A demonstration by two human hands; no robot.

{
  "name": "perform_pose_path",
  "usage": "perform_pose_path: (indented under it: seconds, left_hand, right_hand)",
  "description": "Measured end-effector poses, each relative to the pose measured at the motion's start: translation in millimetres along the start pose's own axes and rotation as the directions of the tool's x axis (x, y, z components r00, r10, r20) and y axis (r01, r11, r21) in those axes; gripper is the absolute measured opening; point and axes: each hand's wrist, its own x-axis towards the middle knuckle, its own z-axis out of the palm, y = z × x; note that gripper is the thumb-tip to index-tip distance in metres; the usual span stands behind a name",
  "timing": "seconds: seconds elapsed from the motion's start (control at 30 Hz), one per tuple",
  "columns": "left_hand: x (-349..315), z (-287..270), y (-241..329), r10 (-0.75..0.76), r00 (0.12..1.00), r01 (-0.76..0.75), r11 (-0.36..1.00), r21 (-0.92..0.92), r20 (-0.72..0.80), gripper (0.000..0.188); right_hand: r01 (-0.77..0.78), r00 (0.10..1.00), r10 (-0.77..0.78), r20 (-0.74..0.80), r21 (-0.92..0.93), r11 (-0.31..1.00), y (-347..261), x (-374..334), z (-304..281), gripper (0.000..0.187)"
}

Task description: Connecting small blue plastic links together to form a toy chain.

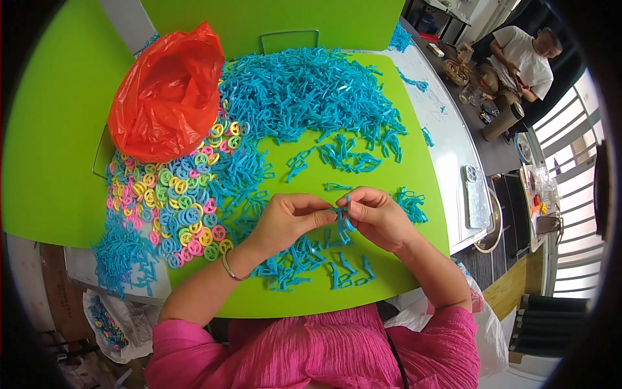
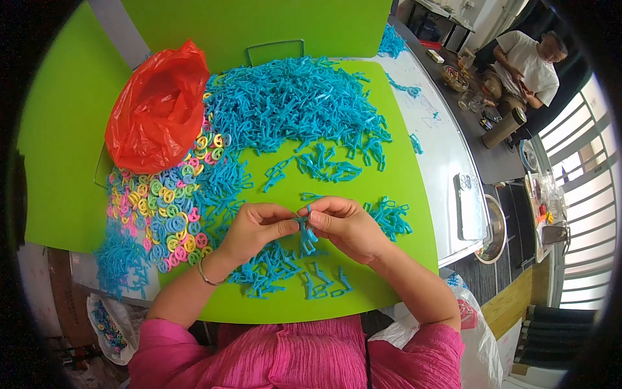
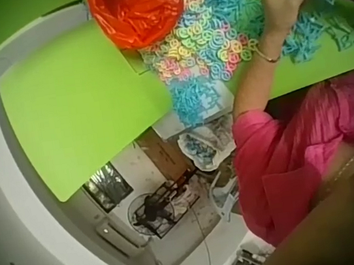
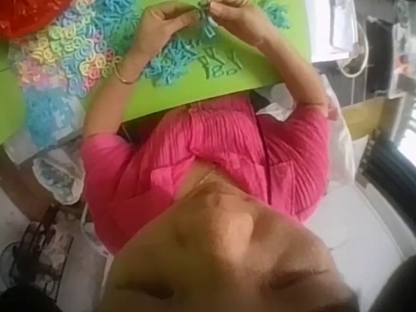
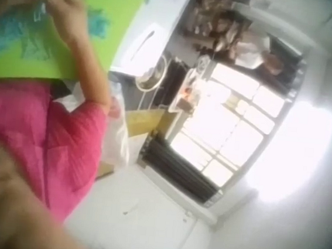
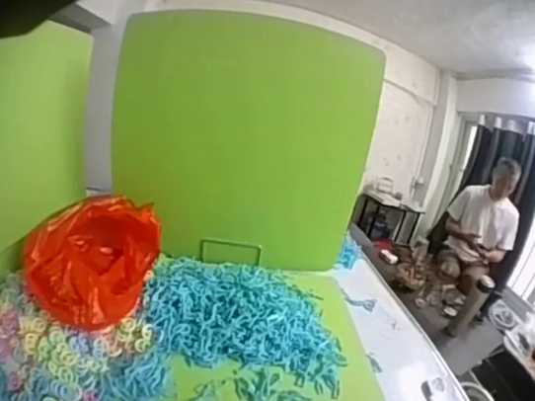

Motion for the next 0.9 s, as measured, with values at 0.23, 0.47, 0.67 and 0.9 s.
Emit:
perform_pose_path:
  seconds: [0.23, 0.47, 0.67, 0.9]
  left_hand:
    - [-3.2, 3.7, 6.0, 0.36, 0.932, -0.32, 0.874, 0.365, -0.045, 0.013]
    - [-9.4, 2.2, 22.3, 0.37, 0.926, -0.335, 0.723, 0.604, 0.071, 0.013]
    - [-10.2, 14.2, 17.0, 0.409, 0.907, -0.298, 0.796, 0.527, -0.104, 0.012]
    - [-12.3, 3.1, 29.4, 0.06, 0.998, -0.07, 0.888, 0.455, 0.037, 0.013]
  right_hand:
    - [-0.011, 0.999, 0.015, -0.029, 0.145, 0.989, 5.7, -0.7, 4.8, 0.012]
    - [-0.097, 0.995, 0.097, -0.026, -0.489, 0.867, -19.3, -0.6, 3.6, 0.012]
    - [0.064, 0.997, -0.07, -0.04, -0.136, 0.989, 2.1, 2.4, 1.8, 0.011]
    - [-0.143, 0.988, 0.148, -0.034, -0.545, 0.826, -21.5, -1.1, 8.7, 0.009]
